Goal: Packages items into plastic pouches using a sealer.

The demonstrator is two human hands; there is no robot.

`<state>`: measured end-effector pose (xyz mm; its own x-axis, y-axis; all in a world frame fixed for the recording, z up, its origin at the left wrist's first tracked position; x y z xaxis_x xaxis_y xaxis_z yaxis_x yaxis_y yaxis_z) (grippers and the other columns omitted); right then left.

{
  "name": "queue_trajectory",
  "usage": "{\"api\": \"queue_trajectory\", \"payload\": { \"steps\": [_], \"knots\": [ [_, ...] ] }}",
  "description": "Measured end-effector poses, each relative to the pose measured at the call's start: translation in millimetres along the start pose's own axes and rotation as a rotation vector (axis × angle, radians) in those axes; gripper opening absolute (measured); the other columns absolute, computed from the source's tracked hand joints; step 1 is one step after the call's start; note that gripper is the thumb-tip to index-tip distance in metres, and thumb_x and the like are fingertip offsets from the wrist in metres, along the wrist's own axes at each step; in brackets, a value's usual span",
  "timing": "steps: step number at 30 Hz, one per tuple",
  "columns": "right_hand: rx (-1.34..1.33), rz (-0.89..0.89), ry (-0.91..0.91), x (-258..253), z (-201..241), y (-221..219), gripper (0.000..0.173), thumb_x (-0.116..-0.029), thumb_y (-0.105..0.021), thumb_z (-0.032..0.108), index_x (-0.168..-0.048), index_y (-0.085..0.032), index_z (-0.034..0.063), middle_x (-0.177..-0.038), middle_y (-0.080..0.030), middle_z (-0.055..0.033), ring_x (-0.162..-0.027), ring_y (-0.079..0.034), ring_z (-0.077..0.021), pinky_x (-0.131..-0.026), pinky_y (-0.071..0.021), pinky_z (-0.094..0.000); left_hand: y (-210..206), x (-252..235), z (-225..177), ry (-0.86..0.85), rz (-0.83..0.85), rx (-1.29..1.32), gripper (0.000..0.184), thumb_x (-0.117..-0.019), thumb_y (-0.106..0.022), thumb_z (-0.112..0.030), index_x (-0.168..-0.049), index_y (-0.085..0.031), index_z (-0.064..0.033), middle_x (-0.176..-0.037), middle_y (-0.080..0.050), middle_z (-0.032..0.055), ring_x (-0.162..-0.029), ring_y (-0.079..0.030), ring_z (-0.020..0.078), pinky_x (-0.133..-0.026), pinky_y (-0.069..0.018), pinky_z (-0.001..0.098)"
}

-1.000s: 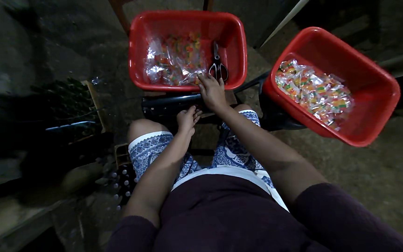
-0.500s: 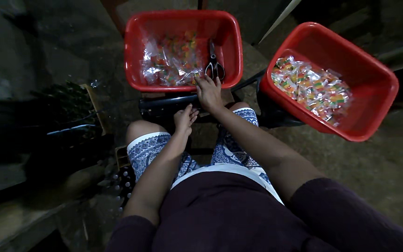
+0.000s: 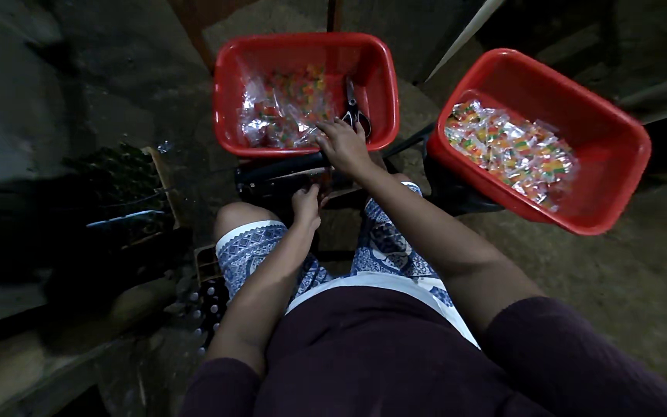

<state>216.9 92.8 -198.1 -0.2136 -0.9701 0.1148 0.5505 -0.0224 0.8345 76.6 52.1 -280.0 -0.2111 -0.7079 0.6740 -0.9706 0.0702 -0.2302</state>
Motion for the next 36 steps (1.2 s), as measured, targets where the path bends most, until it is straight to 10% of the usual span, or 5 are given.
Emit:
{"api": "queue_trajectory", "payload": {
  "steps": [32, 36],
  "knots": [
    [0.036, -0.141, 0.014, 6.1, -29.9, -32.9, 0.042, -0.1105, -0.038, 0.025, -0.144, -0.060, 0.0133, -0.144, -0.062, -0.0084, -0.146, -0.043, -0.0337, -0.121, -0.0120, -0.0693, 2.7, -4.1, 4.4, 0.036, -0.045, 0.006, 0.033, -0.1059, -0.058, -0.022, -0.127, -0.051, 0.0030, -0.111, -0.065, 0.0148, -0.092, -0.068, 0.0170, -0.080, -0.0570, 0.0298],
    [-0.201, -0.089, 0.122, 6.8, -3.6, 6.1, 0.042, -0.1099, -0.043, 0.032, -0.127, -0.069, 0.0043, -0.125, -0.069, -0.0176, -0.122, -0.064, -0.0327, -0.109, -0.0422, -0.0573, 0.5, -3.3, -1.4, -0.042, -0.027, -0.011, 0.029, -0.1078, -0.051, -0.015, -0.131, -0.054, 0.0027, -0.113, -0.066, 0.0165, -0.091, -0.068, 0.0199, -0.081, -0.0577, 0.0344]
  ]
}}
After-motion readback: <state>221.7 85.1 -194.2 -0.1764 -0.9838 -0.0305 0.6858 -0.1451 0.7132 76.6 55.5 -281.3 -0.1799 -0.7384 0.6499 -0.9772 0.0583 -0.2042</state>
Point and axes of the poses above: each hand's wrist, its own x-axis away from the middle knuckle, its own y-axis out of the back of the hand, z = x × y, the point moved 5 cm from there along -x, towards the middle knuckle
